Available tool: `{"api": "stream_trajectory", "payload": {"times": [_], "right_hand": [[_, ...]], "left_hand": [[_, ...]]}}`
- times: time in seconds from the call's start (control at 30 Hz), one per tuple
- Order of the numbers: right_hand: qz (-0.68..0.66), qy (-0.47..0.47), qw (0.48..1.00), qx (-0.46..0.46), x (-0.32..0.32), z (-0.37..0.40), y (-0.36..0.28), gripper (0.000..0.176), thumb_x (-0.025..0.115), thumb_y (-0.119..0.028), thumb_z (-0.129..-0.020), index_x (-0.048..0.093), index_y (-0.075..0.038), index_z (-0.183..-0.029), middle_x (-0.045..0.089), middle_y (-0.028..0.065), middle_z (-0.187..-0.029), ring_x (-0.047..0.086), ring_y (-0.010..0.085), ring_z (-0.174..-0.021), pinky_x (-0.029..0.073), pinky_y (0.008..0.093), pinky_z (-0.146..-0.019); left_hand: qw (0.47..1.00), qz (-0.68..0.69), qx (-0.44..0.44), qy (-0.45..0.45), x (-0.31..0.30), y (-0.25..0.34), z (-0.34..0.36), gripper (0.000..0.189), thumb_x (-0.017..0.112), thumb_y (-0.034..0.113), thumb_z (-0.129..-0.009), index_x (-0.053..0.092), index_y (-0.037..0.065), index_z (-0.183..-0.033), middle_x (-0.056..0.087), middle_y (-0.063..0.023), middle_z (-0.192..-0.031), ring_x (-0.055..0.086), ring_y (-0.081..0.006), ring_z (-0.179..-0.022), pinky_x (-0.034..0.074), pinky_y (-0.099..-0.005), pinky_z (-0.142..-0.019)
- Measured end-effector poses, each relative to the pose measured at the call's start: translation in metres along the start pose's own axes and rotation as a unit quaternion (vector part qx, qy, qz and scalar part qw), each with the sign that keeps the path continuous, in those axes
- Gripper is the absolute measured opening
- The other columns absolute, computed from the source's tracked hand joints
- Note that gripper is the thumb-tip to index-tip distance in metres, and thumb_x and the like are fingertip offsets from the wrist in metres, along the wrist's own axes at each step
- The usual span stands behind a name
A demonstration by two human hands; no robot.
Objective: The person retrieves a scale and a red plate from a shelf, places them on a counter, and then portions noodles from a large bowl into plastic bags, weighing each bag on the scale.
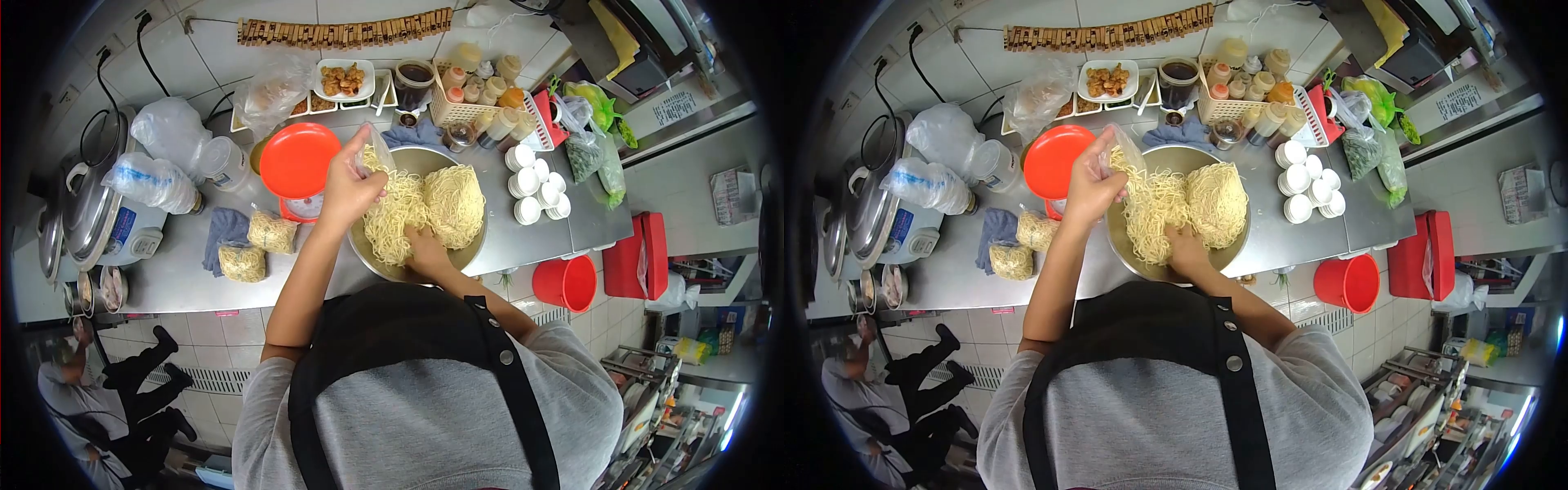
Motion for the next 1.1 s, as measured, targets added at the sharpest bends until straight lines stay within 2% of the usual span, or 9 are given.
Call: {"api": "stream_trajectory", "payload": {"times": [0.1,0.23,0.4,0.57,0.67,0.73,0.93,1.03,1.1], "right_hand": [[-0.101,-0.026,0.993,-0.053,-0.008,-0.016,0.008,0.041,0.063,-0.008,-0.067,0.059,-0.009,-0.107,0.062,0.0155,-0.095,0.061,0.0311,-0.086,0.048,0.0365,-0.077],[-0.199,-0.054,0.979,-0.008,-0.111,-0.004,-0.018,0.031,0.061,-0.002,-0.065,0.064,-0.007,-0.096,0.064,0.0181,-0.087,0.061,0.0321,-0.083,0.048,0.034,-0.077],[-0.349,0.115,0.916,-0.157,-0.215,0.017,-0.048,0.021,0.063,-0.008,-0.069,0.064,-0.003,-0.09,0.065,0.0106,-0.081,0.063,0.0182,-0.076,0.047,0.0283,-0.072],[-0.303,0.06,0.941,-0.139,-0.214,0.012,-0.057,0.015,0.059,-0.001,-0.071,0.062,0.001,-0.086,0.065,0.0037,-0.081,0.058,0.0097,-0.076,0.045,0.0239,-0.071],[-0.388,0.063,0.913,-0.111,-0.219,0.011,-0.055,0.014,0.058,0.0,-0.072,0.062,0.0,-0.085,0.063,0.0011,-0.08,0.055,0.0057,-0.075,0.044,0.0214,-0.067],[-0.444,0.173,0.853,-0.211,-0.25,0.02,-0.063,0.014,0.058,-0.001,-0.072,0.062,-0.002,-0.086,0.06,-0.0006,-0.078,0.052,0.0042,-0.071,0.042,0.0206,-0.063],[-0.397,0.073,0.897,-0.178,-0.201,-0.002,-0.071,0.015,0.062,-0.004,-0.073,0.06,-0.001,-0.087,0.057,-0.0015,-0.075,0.05,0.0047,-0.069,0.042,0.0202,-0.061],[-0.46,0.072,0.861,-0.207,-0.23,0.001,-0.086,0.013,0.06,-0.001,-0.074,0.06,-0.002,-0.088,0.057,-0.0014,-0.079,0.052,0.005,-0.071,0.042,0.0197,-0.062],[-0.469,0.085,0.843,-0.248,-0.265,0.007,-0.101,0.014,0.06,0.0,-0.075,0.059,-0.001,-0.09,0.058,-0.0004,-0.081,0.053,0.0053,-0.073,0.045,0.0202,-0.064]], "left_hand": [[1.0,0.004,-0.003,-0.012,0.003,0.001,0.001,0.074,0.052,-0.009,-0.067,0.025,-0.008,-0.136,0.058,-0.0217,-0.104,0.053,-0.0076,-0.047,0.042,-0.0208,-0.042],[0.999,-0.02,-0.032,-0.036,0.011,-0.002,0.004,0.074,0.051,-0.009,-0.067,0.024,-0.009,-0.136,0.057,-0.0227,-0.107,0.054,-0.0082,-0.048,0.043,-0.0209,-0.042],[0.995,-0.003,-0.065,-0.069,0.025,0.003,0.01,0.074,0.053,-0.01,-0.067,0.024,-0.008,-0.136,0.062,-0.0172,-0.092,0.055,-0.0086,-0.048,0.043,-0.021,-0.041],[0.995,0.011,-0.055,-0.086,0.029,0.026,0.007,0.074,0.053,-0.01,-0.068,0.024,-0.008,-0.136,0.061,-0.0181,-0.097,0.055,-0.0088,-0.048,0.043,-0.0211,-0.041],[0.995,0.008,-0.051,-0.091,0.027,0.045,0.001,0.073,0.053,-0.009,-0.068,0.025,-0.008,-0.136,0.058,-0.0199,-0.107,0.055,-0.0092,-0.049,0.044,-0.0211,-0.042],[0.995,0.01,-0.041,-0.095,0.028,0.056,-0.002,0.073,0.053,-0.009,-0.069,0.025,-0.008,-0.136,0.055,-0.0216,-0.115,0.056,-0.0094,-0.05,0.044,-0.0212,-0.042],[0.997,0.007,-0.002,-0.083,0.029,0.064,-0.007,0.073,0.053,-0.008,-0.069,0.025,-0.008,-0.136,0.028,-0.0247,-0.141,0.057,-0.0099,-0.052,0.045,-0.0216,-0.042],[0.998,-0.019,-0.013,-0.055,0.024,0.05,-0.009,0.073,0.054,-0.007,-0.068,0.026,-0.008,-0.136,0.051,-0.0243,-0.121,0.056,-0.0092,-0.051,0.044,-0.0212,-0.043],[0.997,-0.029,-0.047,-0.059,0.027,0.037,-0.008,0.072,0.055,-0.007,-0.069,0.027,-0.008,-0.135,0.063,-0.0149,-0.085,0.055,-0.0086,-0.05,0.043,-0.0203,-0.042]]}}
Point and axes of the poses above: each hand's wrist, its own z-axis away from the middle knuckle, its own x-axis out of the palm, y = z × x, the point moved 10 cm from there along -z, towards the middle knuckle
